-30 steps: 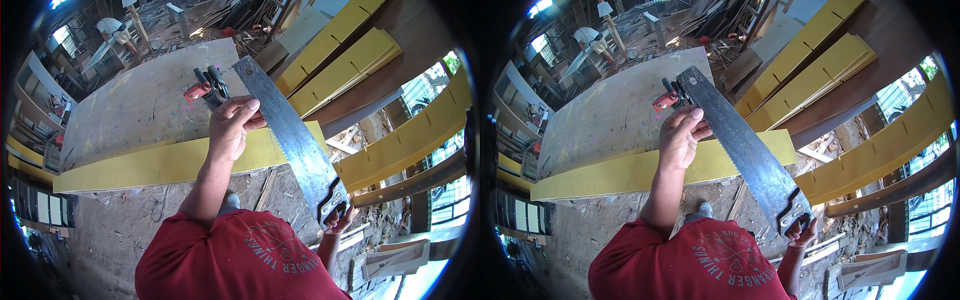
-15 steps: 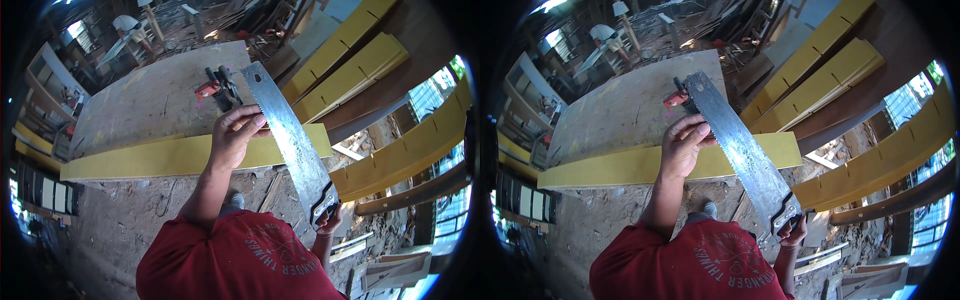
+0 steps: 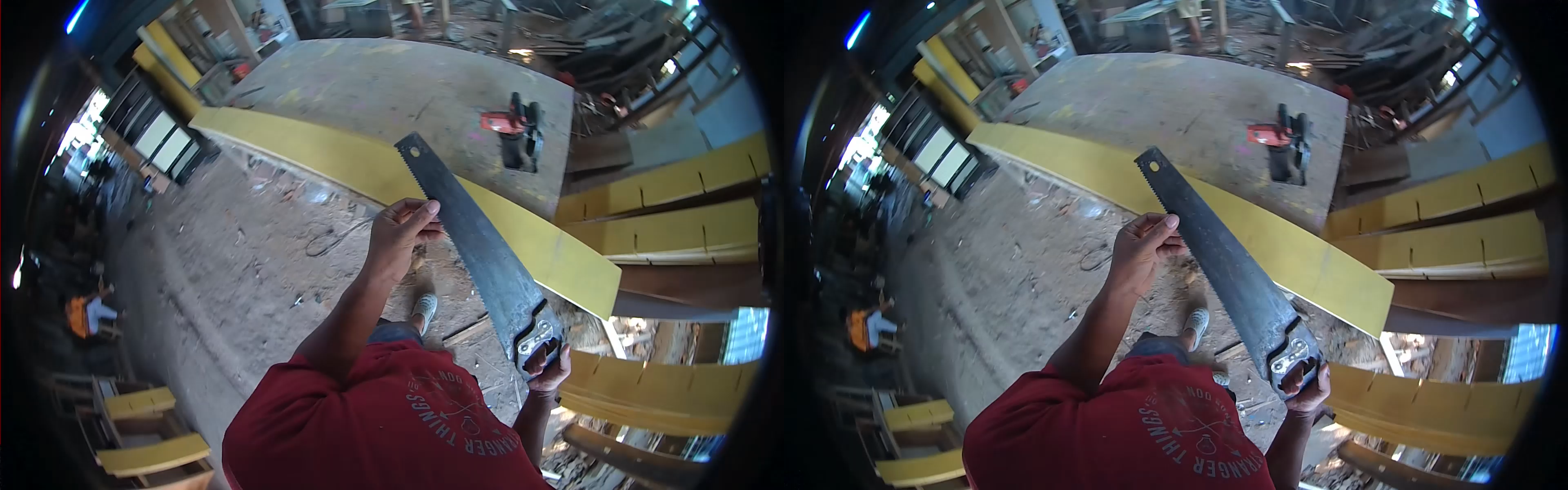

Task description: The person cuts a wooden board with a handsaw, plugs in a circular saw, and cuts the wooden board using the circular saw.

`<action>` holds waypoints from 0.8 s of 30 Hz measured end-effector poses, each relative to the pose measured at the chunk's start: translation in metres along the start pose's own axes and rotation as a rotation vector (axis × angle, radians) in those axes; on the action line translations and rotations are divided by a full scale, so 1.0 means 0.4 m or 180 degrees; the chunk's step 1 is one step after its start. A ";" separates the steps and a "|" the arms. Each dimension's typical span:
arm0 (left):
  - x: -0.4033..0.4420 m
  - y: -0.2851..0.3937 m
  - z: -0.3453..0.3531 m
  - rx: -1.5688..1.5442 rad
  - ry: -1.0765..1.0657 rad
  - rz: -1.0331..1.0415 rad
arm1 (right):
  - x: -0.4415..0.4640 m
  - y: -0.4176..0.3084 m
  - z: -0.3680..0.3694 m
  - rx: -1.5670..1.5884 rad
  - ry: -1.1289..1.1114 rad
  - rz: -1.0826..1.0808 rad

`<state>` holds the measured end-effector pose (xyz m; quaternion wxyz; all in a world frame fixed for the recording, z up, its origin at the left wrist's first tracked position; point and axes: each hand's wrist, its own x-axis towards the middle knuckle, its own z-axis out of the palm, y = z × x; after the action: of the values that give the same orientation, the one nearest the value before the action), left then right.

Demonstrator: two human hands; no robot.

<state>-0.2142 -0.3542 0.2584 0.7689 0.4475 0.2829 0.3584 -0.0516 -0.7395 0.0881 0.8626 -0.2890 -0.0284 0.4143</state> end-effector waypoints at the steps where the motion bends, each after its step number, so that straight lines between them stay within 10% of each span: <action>1: -0.006 0.010 -0.042 0.0013 0.0224 0.0032 | 0.021 0.024 0.014 -0.0025 -0.0071 0.0101; 24: 0.045 0.363 -0.939 -0.0356 0.0649 0.0401 | 0.219 0.775 0.591 -0.0635 -0.0470 0.0479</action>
<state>-0.5308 -0.1075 0.2205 0.7358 0.3821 0.3106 0.4649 -0.2789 -0.4113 0.1062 0.7917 -0.3433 -0.1110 0.4930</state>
